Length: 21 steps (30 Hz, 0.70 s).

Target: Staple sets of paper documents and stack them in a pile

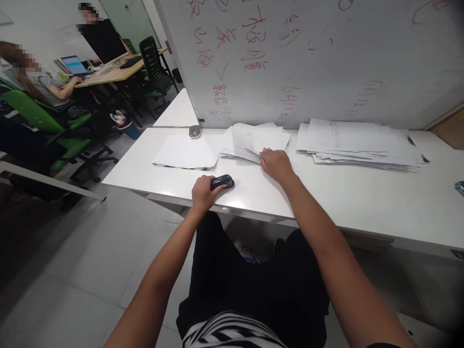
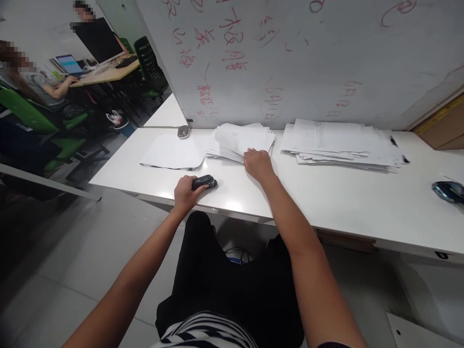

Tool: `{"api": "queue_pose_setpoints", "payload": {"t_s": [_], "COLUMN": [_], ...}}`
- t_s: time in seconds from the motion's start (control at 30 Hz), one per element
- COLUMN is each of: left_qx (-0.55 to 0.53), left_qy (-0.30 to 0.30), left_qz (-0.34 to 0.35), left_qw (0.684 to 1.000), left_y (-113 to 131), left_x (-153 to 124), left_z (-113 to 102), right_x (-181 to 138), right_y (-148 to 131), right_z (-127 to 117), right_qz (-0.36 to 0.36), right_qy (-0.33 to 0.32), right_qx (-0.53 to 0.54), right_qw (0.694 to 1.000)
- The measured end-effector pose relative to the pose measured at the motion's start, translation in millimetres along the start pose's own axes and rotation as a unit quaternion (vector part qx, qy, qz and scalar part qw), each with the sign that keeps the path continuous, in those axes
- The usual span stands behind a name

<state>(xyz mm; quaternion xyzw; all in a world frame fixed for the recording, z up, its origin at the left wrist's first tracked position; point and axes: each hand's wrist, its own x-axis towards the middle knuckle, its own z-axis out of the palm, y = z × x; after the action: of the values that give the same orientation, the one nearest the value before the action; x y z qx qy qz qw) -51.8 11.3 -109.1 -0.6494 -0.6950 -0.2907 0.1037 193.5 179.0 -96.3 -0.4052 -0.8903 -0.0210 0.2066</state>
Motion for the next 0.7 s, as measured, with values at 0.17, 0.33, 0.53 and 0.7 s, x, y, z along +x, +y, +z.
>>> {"api": "queue_pose_setpoints", "payload": {"t_s": [0.17,0.33,0.53,0.7], "left_qx": [-0.003,0.000,0.005,-0.003], "left_qy": [-0.006,-0.005,0.010,0.015], "left_qz": [-0.012,-0.005,-0.018,-0.056], "left_qw": [1.000,1.000,1.000,0.998], "left_y": [2,3,2,4], "left_x": [0,0,1,2], "left_z": [-2,-3,-2,0], "right_x": [2,2,-1,-48], "right_y": [-2,-2,13,-17], "right_z": [0,1,-21,-57], "right_qz": [0.030,0.061,0.130,0.183], "right_qy": [-0.017,-0.009,0.159,0.368], "right_qx": [-0.030,-0.041,0.026,0.095], "right_qw": [0.999,0.997,0.978,0.907]}}
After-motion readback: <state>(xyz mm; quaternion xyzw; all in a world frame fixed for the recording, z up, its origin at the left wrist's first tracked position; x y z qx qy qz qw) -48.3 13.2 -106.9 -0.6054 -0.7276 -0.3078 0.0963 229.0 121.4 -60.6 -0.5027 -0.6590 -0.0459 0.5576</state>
